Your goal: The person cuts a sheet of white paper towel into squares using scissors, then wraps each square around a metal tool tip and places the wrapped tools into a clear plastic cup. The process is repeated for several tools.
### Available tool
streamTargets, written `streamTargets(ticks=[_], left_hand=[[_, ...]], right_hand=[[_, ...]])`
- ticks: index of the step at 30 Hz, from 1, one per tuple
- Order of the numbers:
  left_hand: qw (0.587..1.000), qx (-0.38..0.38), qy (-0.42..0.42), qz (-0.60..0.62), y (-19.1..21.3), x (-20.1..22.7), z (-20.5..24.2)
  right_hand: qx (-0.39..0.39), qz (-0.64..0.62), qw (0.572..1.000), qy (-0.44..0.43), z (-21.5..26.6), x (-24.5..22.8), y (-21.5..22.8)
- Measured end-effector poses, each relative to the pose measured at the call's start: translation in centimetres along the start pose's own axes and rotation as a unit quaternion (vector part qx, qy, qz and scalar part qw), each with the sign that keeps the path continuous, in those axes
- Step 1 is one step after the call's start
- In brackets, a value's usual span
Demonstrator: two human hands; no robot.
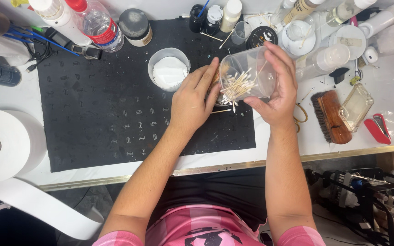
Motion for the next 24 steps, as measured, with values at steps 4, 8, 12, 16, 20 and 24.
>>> streamTargets(ticks=[4,8,12,16,20,24], left_hand=[[0.999,0.01,-0.052,0.004,0.2,0.7,0.2],[0.997,-0.001,-0.079,0.018,0.1,0.9,0.5],[0.997,-0.024,-0.069,-0.018,-0.9,0.9,0.2],[0.998,-0.029,-0.056,-0.015,-1.3,0.8,0.3],[0.998,-0.03,-0.05,-0.039,-1.5,1.1,0.1],[0.996,-0.052,-0.014,-0.065,-1.7,1.3,0.1]], right_hand=[[-0.04,0.054,0.998,0.0,-0.3,0.2,-0.6],[-0.031,0.017,0.999,0.007,-0.4,0.1,-0.5],[-0.001,-0.039,0.999,0.002,0.0,0.5,-0.3],[0.046,-0.145,0.988,-0.035,1.2,1.8,0.1],[0.112,-0.199,0.971,-0.078,2.4,3.3,1.2],[0.169,-0.272,0.939,-0.125,3.7,4.8,1.1]])
Point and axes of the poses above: each hand's wrist, its own z-axis away from the middle knuckle, its own y-axis out of the back of the hand, x = y × z, the point moved 9 cm from there along -z, towards the middle knuckle, and after that the axes turned 9 degrees about y, right-handed, at the moved point
